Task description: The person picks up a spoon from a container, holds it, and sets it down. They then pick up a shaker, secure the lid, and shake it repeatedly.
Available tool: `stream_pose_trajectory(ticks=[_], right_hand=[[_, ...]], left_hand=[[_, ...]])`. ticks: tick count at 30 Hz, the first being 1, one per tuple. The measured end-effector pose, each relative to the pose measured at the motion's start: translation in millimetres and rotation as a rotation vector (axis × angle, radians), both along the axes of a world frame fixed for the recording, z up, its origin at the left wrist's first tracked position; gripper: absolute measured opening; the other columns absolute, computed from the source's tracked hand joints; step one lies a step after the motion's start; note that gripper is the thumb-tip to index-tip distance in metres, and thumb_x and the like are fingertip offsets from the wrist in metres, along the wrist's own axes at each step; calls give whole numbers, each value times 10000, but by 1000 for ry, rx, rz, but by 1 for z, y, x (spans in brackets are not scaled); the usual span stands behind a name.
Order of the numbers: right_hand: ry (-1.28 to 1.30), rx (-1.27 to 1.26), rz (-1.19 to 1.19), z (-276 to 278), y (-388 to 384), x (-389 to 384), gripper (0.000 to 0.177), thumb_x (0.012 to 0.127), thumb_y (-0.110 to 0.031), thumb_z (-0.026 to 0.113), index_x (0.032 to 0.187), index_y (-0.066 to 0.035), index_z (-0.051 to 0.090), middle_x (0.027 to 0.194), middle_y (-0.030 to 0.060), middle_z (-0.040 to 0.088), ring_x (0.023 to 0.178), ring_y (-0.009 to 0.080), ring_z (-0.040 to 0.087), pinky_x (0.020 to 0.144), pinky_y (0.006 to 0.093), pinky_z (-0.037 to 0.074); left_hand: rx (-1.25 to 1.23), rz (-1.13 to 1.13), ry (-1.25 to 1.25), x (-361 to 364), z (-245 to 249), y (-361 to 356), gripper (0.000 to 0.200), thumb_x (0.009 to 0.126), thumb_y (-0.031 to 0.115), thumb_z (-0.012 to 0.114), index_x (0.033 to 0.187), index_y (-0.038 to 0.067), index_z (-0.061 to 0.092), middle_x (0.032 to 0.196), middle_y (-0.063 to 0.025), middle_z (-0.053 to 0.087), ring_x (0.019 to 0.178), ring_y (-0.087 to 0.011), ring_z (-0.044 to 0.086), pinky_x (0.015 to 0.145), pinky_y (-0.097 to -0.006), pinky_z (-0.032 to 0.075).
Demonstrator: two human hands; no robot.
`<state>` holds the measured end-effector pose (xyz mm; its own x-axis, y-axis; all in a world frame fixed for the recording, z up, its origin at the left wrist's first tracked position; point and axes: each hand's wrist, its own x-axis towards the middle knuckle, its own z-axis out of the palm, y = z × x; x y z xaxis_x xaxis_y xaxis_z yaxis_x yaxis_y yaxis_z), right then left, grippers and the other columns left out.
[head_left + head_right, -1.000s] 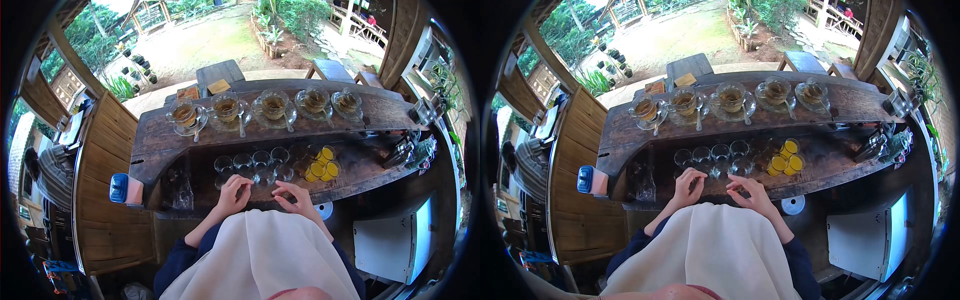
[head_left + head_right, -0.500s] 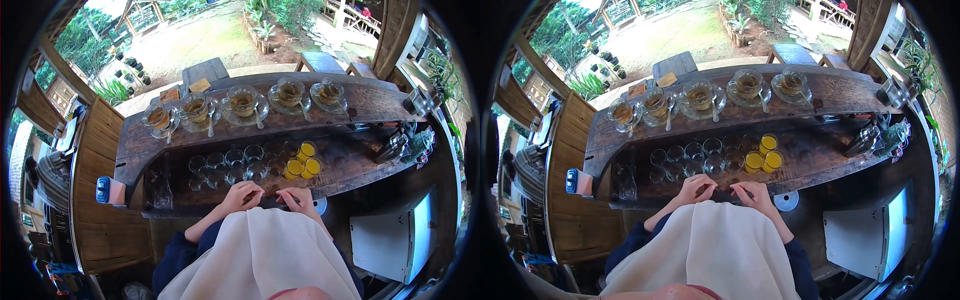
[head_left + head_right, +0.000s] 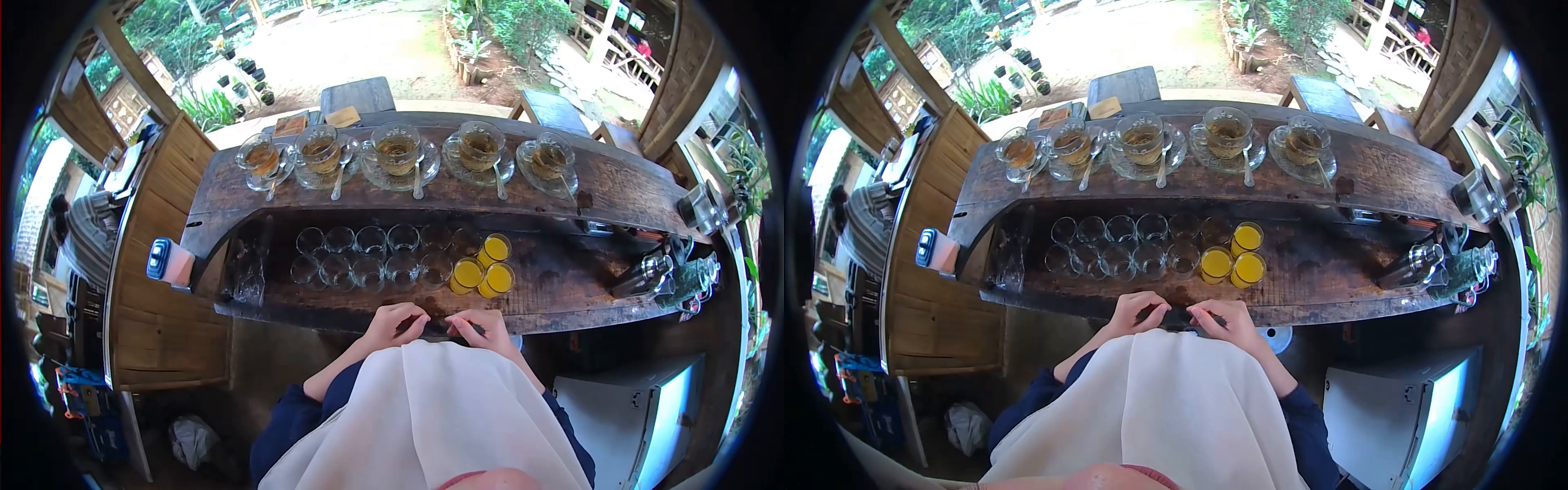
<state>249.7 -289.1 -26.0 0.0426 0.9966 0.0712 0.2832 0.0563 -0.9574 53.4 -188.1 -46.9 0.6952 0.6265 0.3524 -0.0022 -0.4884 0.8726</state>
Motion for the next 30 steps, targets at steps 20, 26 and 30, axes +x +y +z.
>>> stream_pose_trajectory(ticks=[20, 26, 30], right_hand=[[76, -46, 15, 13, 10, -69, 165, 883, -125, 568, 945, -3, 661, 768, 82, 676, 677, 125, 638, 621, 236, 498], [83, -66, -63, 14, -5, -83, 162, 879, -129, 576, 938, -7, 663, 761, 80, 675, 665, 117, 634, 612, 229, 493], [54, -65, -116, 11, -19, -88, 156, 877, -125, 578, 936, -9, 664, 756, 74, 676, 659, 117, 635, 608, 225, 495]], left_hand=[[-42, -11, -37, -61, 24, 6, 81, 828, 19, 587, 907, 3, 590, 701, -68, 610, 580, -109, 558, 544, -221, 430], [-83, -74, -29, -69, 11, 2, 158, 838, 24, 578, 994, 25, 555, 664, -33, 565, 556, -74, 512, 517, -207, 397], [-143, -135, -19, -67, 8, -5, 193, 840, 21, 572, 1030, 35, 538, 649, -27, 549, 539, -68, 488, 507, -211, 383]])
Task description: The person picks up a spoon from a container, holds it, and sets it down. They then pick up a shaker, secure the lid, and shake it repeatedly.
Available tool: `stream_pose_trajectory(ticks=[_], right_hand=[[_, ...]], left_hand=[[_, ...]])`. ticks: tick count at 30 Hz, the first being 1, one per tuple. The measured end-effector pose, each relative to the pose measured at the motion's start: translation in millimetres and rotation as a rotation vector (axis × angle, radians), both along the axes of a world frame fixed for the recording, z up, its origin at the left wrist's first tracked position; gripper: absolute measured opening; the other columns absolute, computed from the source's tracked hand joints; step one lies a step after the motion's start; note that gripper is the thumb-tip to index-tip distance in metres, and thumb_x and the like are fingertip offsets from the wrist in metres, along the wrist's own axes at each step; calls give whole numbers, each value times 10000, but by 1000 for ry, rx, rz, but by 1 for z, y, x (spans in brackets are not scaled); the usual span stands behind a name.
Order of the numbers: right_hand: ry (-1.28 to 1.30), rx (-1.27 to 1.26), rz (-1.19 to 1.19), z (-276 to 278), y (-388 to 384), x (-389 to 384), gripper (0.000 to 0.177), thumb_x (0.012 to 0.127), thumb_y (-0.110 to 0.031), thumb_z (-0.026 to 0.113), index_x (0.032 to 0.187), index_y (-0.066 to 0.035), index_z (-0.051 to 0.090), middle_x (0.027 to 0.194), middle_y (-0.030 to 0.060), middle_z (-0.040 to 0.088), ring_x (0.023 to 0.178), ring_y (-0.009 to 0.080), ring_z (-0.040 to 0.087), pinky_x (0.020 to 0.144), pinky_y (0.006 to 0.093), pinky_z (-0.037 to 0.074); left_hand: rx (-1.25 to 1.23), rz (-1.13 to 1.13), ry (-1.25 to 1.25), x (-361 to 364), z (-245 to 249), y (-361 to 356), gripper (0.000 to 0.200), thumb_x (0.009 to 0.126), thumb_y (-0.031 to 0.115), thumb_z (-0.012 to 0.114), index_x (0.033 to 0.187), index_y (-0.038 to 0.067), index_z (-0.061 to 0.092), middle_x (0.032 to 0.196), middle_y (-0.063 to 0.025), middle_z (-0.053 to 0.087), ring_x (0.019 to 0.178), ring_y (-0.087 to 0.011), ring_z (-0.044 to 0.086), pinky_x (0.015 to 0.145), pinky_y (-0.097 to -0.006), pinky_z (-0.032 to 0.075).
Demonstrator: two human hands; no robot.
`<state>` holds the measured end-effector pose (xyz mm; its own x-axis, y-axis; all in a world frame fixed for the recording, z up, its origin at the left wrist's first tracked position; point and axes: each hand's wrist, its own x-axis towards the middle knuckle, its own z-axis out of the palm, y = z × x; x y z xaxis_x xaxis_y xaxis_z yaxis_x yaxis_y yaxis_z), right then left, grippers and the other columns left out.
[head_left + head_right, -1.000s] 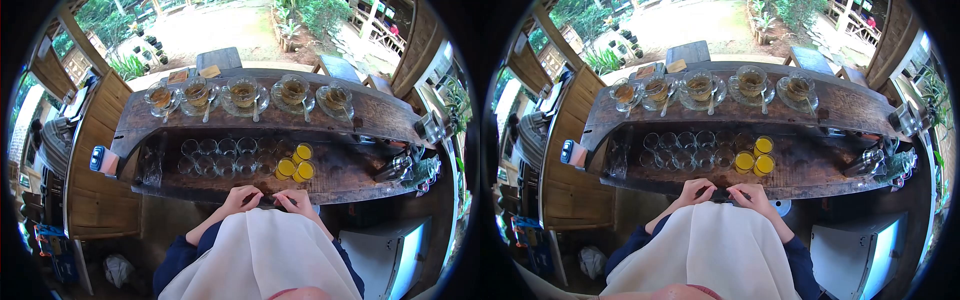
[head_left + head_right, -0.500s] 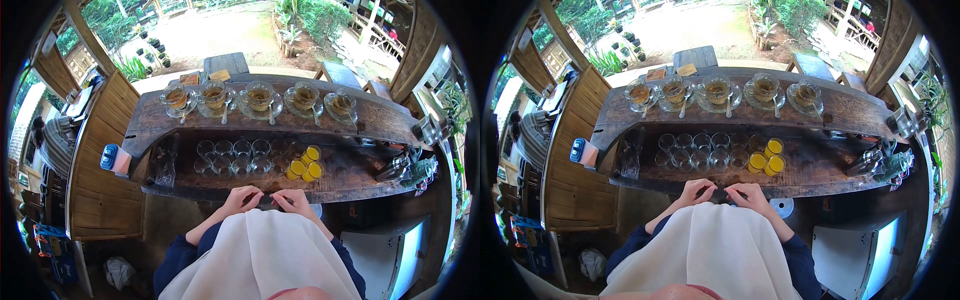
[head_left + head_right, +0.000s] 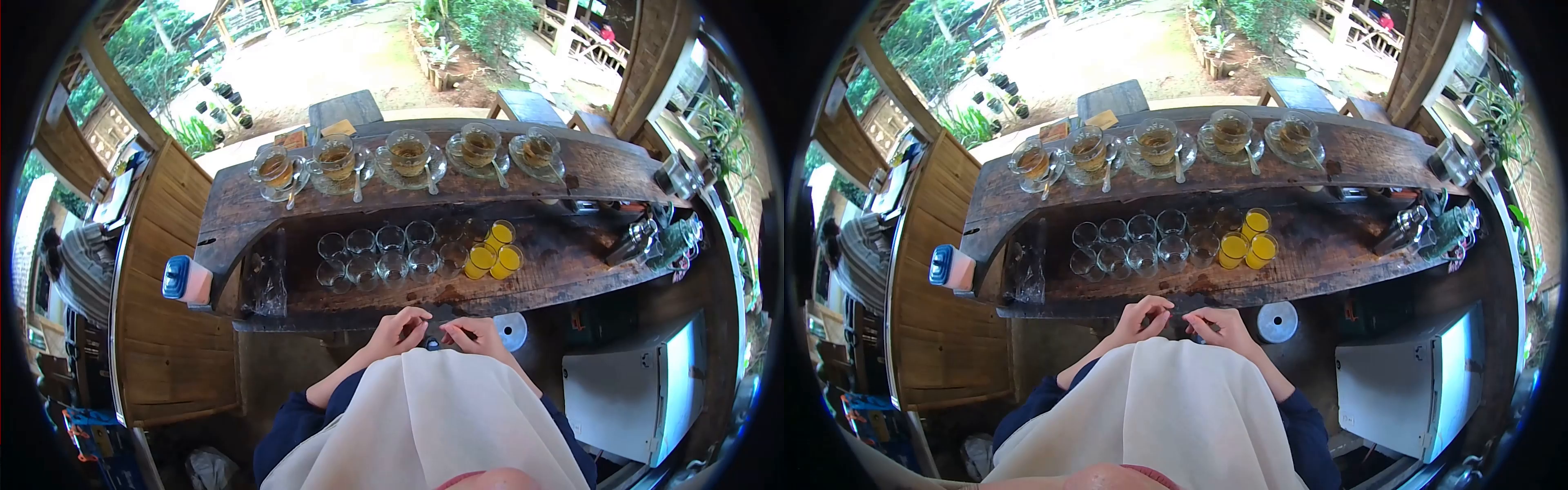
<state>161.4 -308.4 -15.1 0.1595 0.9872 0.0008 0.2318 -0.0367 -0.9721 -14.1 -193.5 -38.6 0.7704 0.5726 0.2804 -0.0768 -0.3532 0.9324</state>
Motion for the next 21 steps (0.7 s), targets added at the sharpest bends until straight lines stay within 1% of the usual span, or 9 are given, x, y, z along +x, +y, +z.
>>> stream_pose_trajectory(ticks=[5, 8, 11, 12, 17, 21], right_hand=[[17, 16, -58, -15, -17, -8, 159, 880, -127, 573, 929, -3, 660, 748, 77, 675, 651, 120, 638, 596, 228, 497], [12, -3, -91, -19, -27, -11, 162, 883, -128, 569, 933, -1, 656, 743, 80, 673, 645, 123, 639, 593, 234, 501], [-24, -20, -126, -21, -34, -13, 162, 885, -132, 570, 944, -1, 644, 738, 86, 670, 641, 130, 642, 590, 245, 506], [-26, -4, -126, -24, -36, -14, 163, 886, -136, 571, 941, -1, 642, 736, 87, 669, 640, 132, 644, 589, 248, 507], [-17, 14, -140, -23, -48, -12, 163, 900, -131, 555, 985, -10, 623, 736, 96, 666, 641, 149, 650, 592, 257, 512], [14, 12, -106, -20, -54, -3, 180, 923, -141, 521, 986, 0, 613, 721, 81, 652, 635, 138, 623, 597, 258, 496]], left_hand=[[-56, -37, 32, 1, -13, -12, 194, 848, 32, 566, 1039, 38, 533, 632, -22, 534, 542, -72, 479, 514, -219, 384], [-79, -80, 77, 5, -11, -20, 180, 854, 44, 564, 1032, 38, 541, 628, -33, 523, 549, -77, 476, 523, -221, 387], [-52, -110, 44, 8, -19, -27, 139, 859, 41, 558, 995, 25, 578, 695, -47, 574, 567, -76, 496, 532, -224, 400], [-30, -106, 28, 10, -21, -29, 132, 858, 41, 559, 985, 20, 588, 748, -55, 599, 584, -75, 510, 537, -224, 409], [-26, -145, 53, 15, -19, -37, 146, 858, 37, 555, 1000, 22, 584, 761, -54, 604, 589, -77, 521, 541, -220, 417], [-15, -92, 45, 21, -19, -48, 144, 855, 39, 554, 995, 17, 579, 748, -53, 604, 592, -78, 530, 542, -224, 424]])
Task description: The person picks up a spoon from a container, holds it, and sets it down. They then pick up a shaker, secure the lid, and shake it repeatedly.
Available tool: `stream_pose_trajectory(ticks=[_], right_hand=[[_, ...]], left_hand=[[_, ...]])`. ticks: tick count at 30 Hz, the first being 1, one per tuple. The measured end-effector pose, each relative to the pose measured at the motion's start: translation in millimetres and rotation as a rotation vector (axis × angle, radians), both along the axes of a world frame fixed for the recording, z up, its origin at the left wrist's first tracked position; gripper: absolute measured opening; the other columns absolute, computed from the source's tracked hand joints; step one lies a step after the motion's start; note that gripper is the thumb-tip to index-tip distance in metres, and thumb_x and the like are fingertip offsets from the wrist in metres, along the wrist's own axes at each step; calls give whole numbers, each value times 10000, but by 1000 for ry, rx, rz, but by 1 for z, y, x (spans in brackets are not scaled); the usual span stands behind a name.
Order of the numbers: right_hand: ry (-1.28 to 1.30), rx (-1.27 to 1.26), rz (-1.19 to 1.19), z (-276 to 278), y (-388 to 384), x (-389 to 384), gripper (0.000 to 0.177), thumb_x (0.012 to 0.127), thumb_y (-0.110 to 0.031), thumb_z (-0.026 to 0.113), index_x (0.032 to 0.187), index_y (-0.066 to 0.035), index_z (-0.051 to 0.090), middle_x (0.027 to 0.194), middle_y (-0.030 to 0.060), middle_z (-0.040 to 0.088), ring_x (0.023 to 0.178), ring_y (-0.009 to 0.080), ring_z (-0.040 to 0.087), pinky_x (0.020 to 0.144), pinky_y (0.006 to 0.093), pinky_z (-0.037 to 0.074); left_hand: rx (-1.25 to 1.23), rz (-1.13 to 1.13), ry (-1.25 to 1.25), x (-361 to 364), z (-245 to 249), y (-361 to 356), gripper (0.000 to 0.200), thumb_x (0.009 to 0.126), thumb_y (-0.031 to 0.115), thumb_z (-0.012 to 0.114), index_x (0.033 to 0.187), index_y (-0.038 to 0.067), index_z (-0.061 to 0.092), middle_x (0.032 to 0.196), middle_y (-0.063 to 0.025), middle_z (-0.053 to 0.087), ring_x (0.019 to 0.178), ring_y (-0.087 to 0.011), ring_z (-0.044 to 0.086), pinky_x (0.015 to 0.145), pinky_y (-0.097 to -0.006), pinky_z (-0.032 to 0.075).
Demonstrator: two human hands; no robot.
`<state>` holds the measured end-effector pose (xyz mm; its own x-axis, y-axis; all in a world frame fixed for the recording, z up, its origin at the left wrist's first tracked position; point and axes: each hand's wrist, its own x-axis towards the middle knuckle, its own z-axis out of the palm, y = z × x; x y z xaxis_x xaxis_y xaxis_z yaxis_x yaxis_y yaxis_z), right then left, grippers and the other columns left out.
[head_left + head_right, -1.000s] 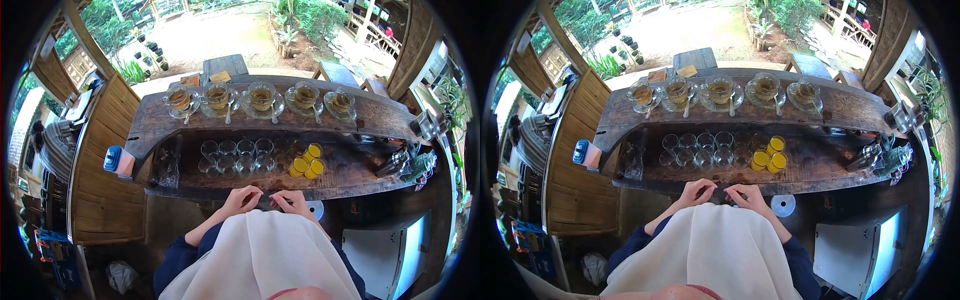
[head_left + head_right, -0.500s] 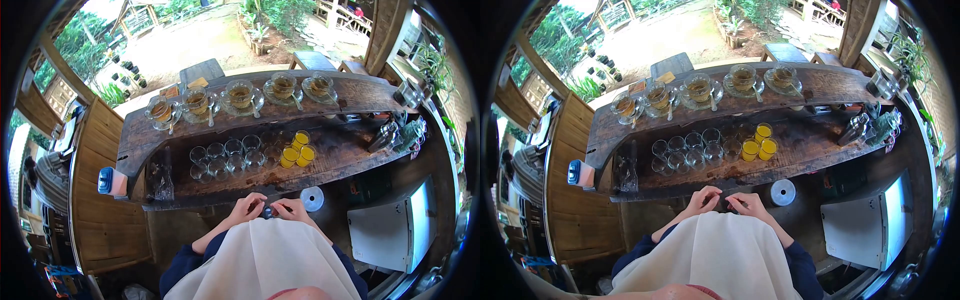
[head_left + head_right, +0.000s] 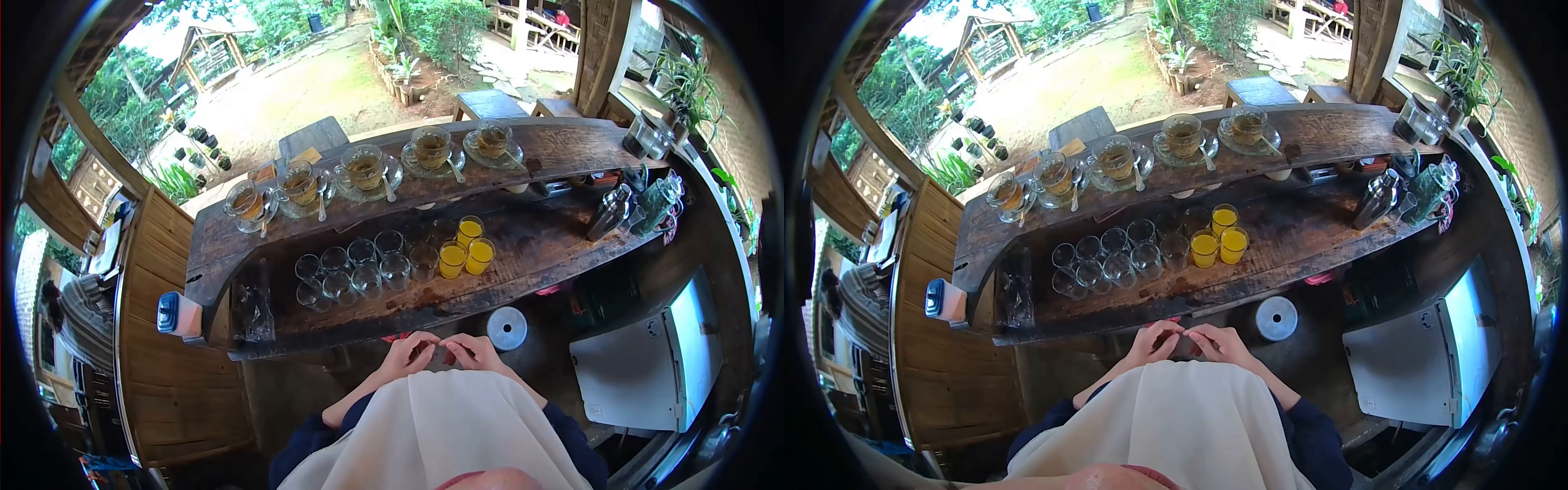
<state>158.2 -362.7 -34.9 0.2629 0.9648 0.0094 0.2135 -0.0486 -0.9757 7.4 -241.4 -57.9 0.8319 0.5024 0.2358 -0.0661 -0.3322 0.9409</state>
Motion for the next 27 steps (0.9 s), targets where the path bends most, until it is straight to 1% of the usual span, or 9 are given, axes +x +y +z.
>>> stream_pose_trajectory(ticks=[5, 7, 9, 11, 13, 14, 16, 20, 27], right_hand=[[0, 64, 27, 6, -21, 29, 210, 926, -147, 519, 1062, -8, 600, 737, 81, 648, 647, 130, 611, 612, 253, 494], [-6, 83, -2, -1, -39, 47, 216, 926, -138, 517, 1083, -12, 595, 739, 80, 650, 648, 126, 610, 614, 251, 493], [-7, 94, -32, -4, -62, 67, 225, 925, -129, 516, 1105, -15, 589, 741, 80, 651, 649, 122, 609, 615, 249, 492], [62, 62, -105, -1, -89, 92, 230, 925, -106, 505, 1123, -17, 581, 738, 81, 654, 649, 115, 607, 616, 245, 490], [38, 58, -130, -3, -117, 119, 242, 921, -102, 513, 1139, -14, 568, 739, 80, 655, 652, 115, 609, 618, 247, 494], [25, 58, -154, -7, -132, 131, 257, 917, -99, 521, 1155, -10, 556, 740, 79, 657, 655, 114, 610, 621, 249, 498], [48, 69, -168, -11, -157, 155, 266, 913, -93, 524, 1167, -15, 546, 738, 89, 658, 647, 122, 612, 623, 251, 499], [85, 74, -215, -15, -196, 205, 276, 908, -98, 533, 1172, -17, 540, 729, 101, 659, 639, 134, 625, 621, 257, 503], [65, 31, -131, -3, -225, 263, 273, 902, -104, 546, 1158, -8, 543, 725, 106, 662, 649, 141, 640, 616, 263, 508]], left_hand=[[65, 7, 13, 25, -7, -17, 143, 853, 40, 541, 989, 14, 576, 752, -61, 609, 607, -84, 550, 546, -224, 429], [-15, -83, 93, 43, -10, -29, 168, 851, 49, 537, 1015, 24, 566, 772, -69, 617, 618, -96, 563, 555, -233, 436], [11, -116, 67, 70, -10, -45, 195, 850, 63, 542, 1042, 32, 553, 779, -71, 620, 624, -99, 566, 563, -238, 440], [30, -141, 35, 100, -7, -66, 223, 849, 76, 548, 1070, 40, 540, 787, -72, 623, 630, -101, 569, 571, -242, 445], [-37, -234, 107, 133, -4, -88, 267, 852, 102, 554, 1111, 51, 513, 796, -73, 628, 642, -102, 570, 587, -247, 451], [-41, -239, 105, 149, -1, -101, 267, 852, 102, 554, 1111, 51, 513, 796, -73, 628, 642, -102, 570, 587, -247, 451], [-107, -278, 68, 181, 5, -127, 278, 852, 67, 544, 1123, 51, 485, 760, -43, 611, 628, -83, 532, 567, -235, 421], [-78, -278, 21, 235, -4, -164, 252, 862, 64, 532, 1110, 45, 490, 777, -46, 619, 645, -80, 540, 577, -230, 420], [-145, -183, 97, 283, -6, -206, 224, 874, 62, 524, 1095, 41, 496, 786, -48, 621, 665, -69, 544, 599, -220, 425]])
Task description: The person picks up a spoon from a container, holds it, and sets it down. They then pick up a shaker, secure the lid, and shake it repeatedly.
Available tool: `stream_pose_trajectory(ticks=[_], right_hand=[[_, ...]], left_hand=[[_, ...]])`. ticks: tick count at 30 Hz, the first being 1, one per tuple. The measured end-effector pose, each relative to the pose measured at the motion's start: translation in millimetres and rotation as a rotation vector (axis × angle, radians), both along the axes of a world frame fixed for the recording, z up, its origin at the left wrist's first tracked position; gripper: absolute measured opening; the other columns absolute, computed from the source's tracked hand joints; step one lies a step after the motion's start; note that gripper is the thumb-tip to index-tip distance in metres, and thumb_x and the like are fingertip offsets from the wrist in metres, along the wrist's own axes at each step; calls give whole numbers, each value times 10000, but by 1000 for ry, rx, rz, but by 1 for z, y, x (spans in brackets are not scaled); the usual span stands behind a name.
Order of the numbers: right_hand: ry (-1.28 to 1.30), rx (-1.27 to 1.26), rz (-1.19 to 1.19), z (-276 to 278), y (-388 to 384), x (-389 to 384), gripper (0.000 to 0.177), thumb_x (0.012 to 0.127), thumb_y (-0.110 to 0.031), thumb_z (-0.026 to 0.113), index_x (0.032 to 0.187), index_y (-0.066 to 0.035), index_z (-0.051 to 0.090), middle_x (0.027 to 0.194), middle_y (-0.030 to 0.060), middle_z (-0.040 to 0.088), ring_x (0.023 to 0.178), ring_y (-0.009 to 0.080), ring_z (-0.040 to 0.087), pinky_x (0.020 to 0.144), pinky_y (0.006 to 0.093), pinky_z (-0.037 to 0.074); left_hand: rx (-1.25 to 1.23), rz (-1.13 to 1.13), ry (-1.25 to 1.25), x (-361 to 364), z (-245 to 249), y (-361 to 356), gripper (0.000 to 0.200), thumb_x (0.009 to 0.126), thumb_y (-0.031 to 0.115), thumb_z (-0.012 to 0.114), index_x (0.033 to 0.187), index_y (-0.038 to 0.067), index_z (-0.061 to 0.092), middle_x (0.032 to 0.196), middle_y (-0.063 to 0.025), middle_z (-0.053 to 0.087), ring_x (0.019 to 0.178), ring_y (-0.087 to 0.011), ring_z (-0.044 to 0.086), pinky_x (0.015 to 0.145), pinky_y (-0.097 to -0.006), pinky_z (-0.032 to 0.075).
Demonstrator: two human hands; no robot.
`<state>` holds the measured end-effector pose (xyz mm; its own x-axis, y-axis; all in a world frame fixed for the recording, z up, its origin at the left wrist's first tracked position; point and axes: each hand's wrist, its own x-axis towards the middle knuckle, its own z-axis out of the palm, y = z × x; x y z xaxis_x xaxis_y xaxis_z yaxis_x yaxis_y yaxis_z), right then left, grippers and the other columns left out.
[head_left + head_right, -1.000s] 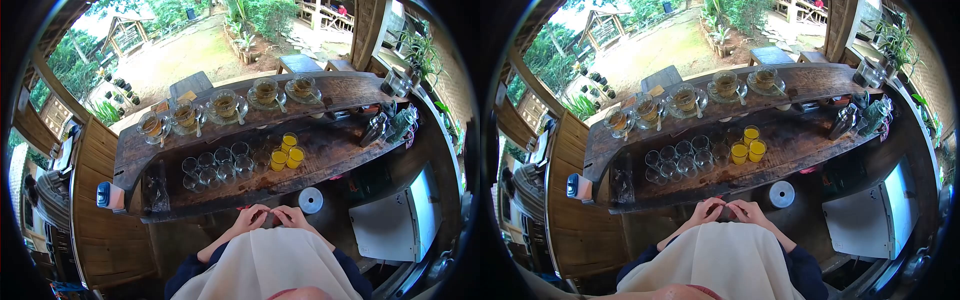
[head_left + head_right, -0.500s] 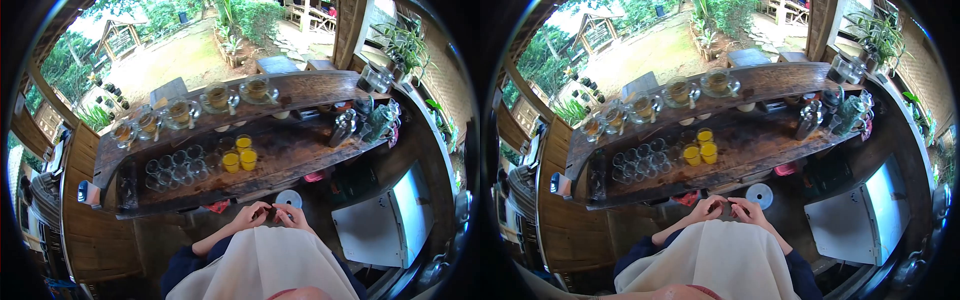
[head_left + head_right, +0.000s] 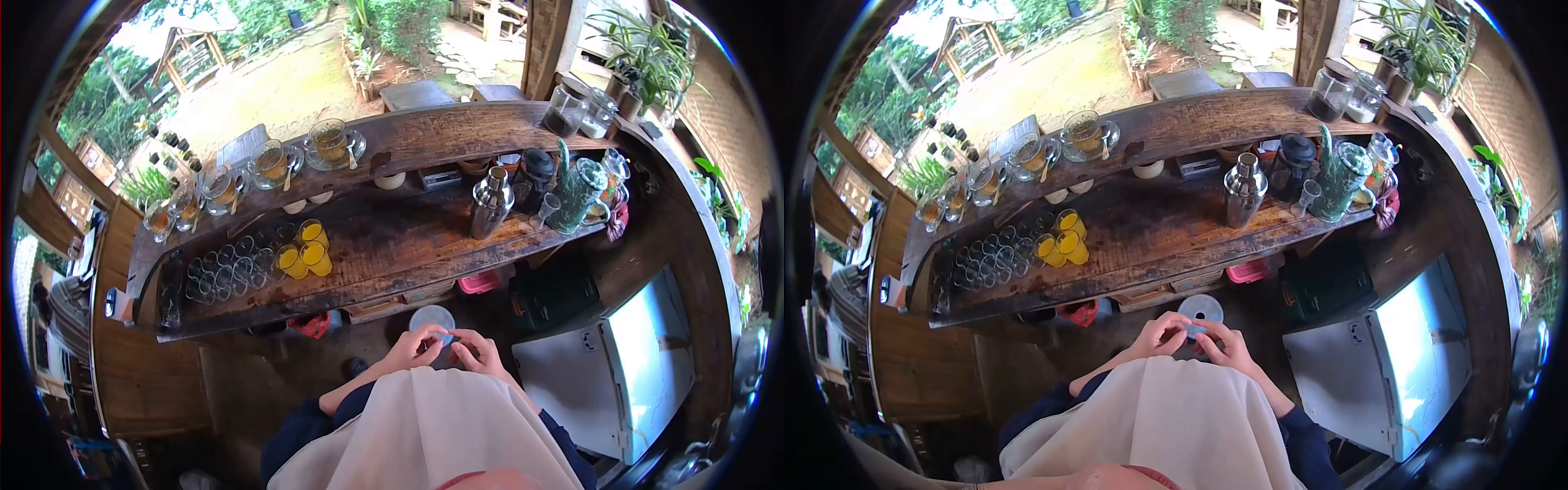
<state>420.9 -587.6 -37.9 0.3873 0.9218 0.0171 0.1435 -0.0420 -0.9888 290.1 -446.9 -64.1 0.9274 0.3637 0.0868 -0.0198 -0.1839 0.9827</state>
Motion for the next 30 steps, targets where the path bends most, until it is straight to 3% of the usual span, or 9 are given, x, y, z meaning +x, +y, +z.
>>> stream_pose_trajectory(ticks=[2, 9, 11, 12, 19, 22, 24, 30], right_hand=[[27, -6, 39, -2, 4, 8, 277, 900, -104, 549, 1160, -7, 542, 725, 107, 663, 647, 142, 640, 616, 263, 507], [20, 38, 104, -8, 38, 23, 290, 894, -106, 563, 1155, 17, 537, 717, 103, 661, 656, 137, 637, 617, 259, 502], [6, 42, 67, -3, 47, 24, 287, 894, -104, 560, 1149, 26, 534, 722, 107, 657, 663, 137, 639, 626, 257, 501], [29, 57, 29, -1, 51, 24, 282, 895, -106, 558, 1145, 22, 538, 729, 111, 657, 665, 140, 641, 631, 257, 501], [-31, 69, -11, 2, 83, 18, 269, 897, -129, 555, 1135, -3, 551, 741, 108, 658, 665, 145, 640, 632, 266, 504], [-62, 19, -9, 6, 94, 11, 265, 898, -132, 555, 1130, -6, 549, 737, 105, 657, 664, 141, 639, 628, 265, 504], [-40, 11, -8, 5, 100, 7, 260, 897, -131, 556, 1125, -6, 550, 743, 104, 658, 663, 139, 638, 626, 262, 503], [-25, 12, 23, 9, 117, 3, 246, 891, -110, 563, 1114, -6, 550, 747, 93, 655, 655, 125, 626, 624, 251, 496]], left_hand=[[-26, 78, -88, 4, -8, -1, 256, 857, 96, 567, 1103, 45, 522, 745, -39, 626, 596, -59, 519, 527, -215, 408], [0, 112, -40, 10, -1, 28, 215, 862, 77, 555, 1069, 28, 521, 742, -45, 609, 621, -62, 521, 558, -216, 420], [61, 121, -136, 20, -4, 43, 208, 861, 70, 553, 1063, 32, 522, 737, -36, 598, 629, -60, 523, 565, -221, 425], [52, 71, -69, 21, 6, 51, 197, 860, 27, 531, 1057, 15, 525, 807, -53, 603, 703, -73, 564, 621, -216, 449], [111, -7, -94, 24, 15, 89, 176, 868, 41, 531, 1043, 20, 528, 808, -52, 605, 708, -74, 566, 624, -219, 450], [37, 19, -148, 16, 5, 94, 168, 868, 46, 534, 1034, 25, 528, 811, -52, 606, 703, -77, 564, 624, -220, 449], [53, 86, -181, 10, 2, 99, 183, 865, 67, 541, 1047, 51, 526, 757, -57, 591, 614, -83, 524, 555, -226, 417], [30, 86, -108, -7, -2, 108, 197, 864, 58, 536, 1060, 46, 522, 762, -70, 592, 641, -93, 530, 571, -232, 423]])
